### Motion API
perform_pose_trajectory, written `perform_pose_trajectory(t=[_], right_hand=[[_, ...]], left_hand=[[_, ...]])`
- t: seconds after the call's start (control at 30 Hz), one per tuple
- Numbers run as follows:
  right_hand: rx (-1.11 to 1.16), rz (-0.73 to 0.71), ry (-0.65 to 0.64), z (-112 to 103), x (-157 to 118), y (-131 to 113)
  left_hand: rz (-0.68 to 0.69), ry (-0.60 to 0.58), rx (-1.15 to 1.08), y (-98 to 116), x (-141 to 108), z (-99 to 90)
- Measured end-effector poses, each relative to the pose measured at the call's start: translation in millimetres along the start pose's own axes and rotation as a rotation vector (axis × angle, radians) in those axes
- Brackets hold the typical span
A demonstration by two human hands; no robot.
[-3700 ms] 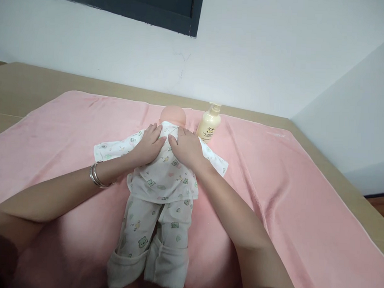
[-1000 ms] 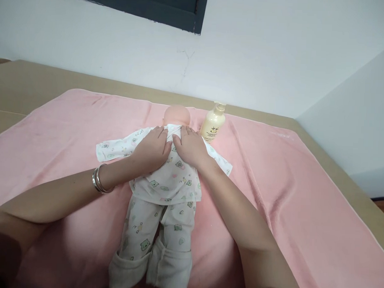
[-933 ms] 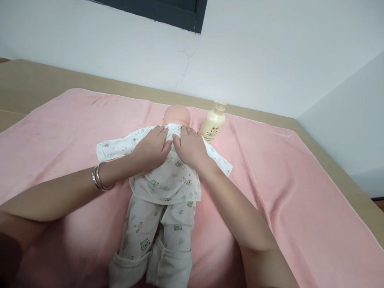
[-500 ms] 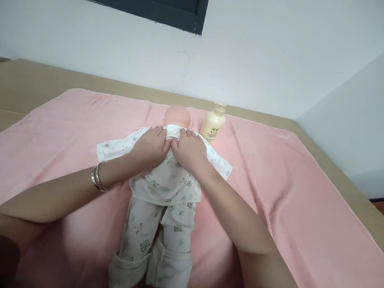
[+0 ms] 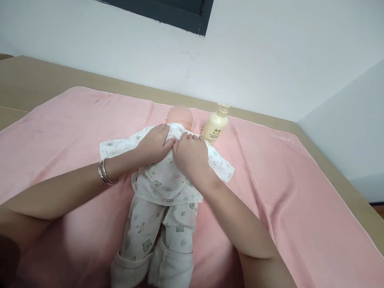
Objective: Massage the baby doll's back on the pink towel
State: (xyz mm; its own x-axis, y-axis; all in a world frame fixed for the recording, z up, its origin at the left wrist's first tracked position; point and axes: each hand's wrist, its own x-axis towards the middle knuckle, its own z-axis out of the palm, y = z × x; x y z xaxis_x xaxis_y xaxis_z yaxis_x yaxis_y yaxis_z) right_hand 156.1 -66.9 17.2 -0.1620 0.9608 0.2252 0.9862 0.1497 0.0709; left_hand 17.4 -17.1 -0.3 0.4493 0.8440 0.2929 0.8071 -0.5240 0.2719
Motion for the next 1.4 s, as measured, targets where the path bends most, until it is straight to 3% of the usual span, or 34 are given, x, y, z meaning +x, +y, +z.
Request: perform_pose_trajectory(t=[0.3,0.57,0.67,0.83,0.93,1.07,1.17,1.27,1.4], right_hand=[[0.252,0.063,0.046,26.4,11.1,6.5],[0.312,-0.011,-0.045,19.4,18.0,17.8],[0.317,-0.049,-0.098,19.3,21.9,24.2],[0.283,-0.036,-0.069,21.5,22.5,23.7],[0.24,-0.033,-0.055,17.1,18.3,17.7],[0.083,-0.012,-0.023,6.3,6.6,5.4],[0.0,0.011,0.009,1.7,-0.3,-1.3],[0.01,0.021,0.018,3.0,1.0,-0.6],[0.135,0.039,0.001,9.7,11.3,7.3]], left_hand=[[0.008,0.082,-0.042,-4.1,-2.9,9.3],[-0.015,0.048,-0.036,2.8,-5.7,2.1],[0.033,0.064,0.002,4.1,-10.0,4.7],[0.101,0.122,0.024,2.8,-14.4,12.9],[0.086,0.082,0.014,1.2,-11.5,9.7],[0.025,-0.083,-0.046,-1.8,-3.1,-6.1],[-0.02,-0.141,-0.114,-4.9,2.7,-14.6],[-0.047,-0.135,-0.123,-6.3,4.3,-13.1],[-0.045,-0.026,0.004,-1.0,-2.1,-4.4]])
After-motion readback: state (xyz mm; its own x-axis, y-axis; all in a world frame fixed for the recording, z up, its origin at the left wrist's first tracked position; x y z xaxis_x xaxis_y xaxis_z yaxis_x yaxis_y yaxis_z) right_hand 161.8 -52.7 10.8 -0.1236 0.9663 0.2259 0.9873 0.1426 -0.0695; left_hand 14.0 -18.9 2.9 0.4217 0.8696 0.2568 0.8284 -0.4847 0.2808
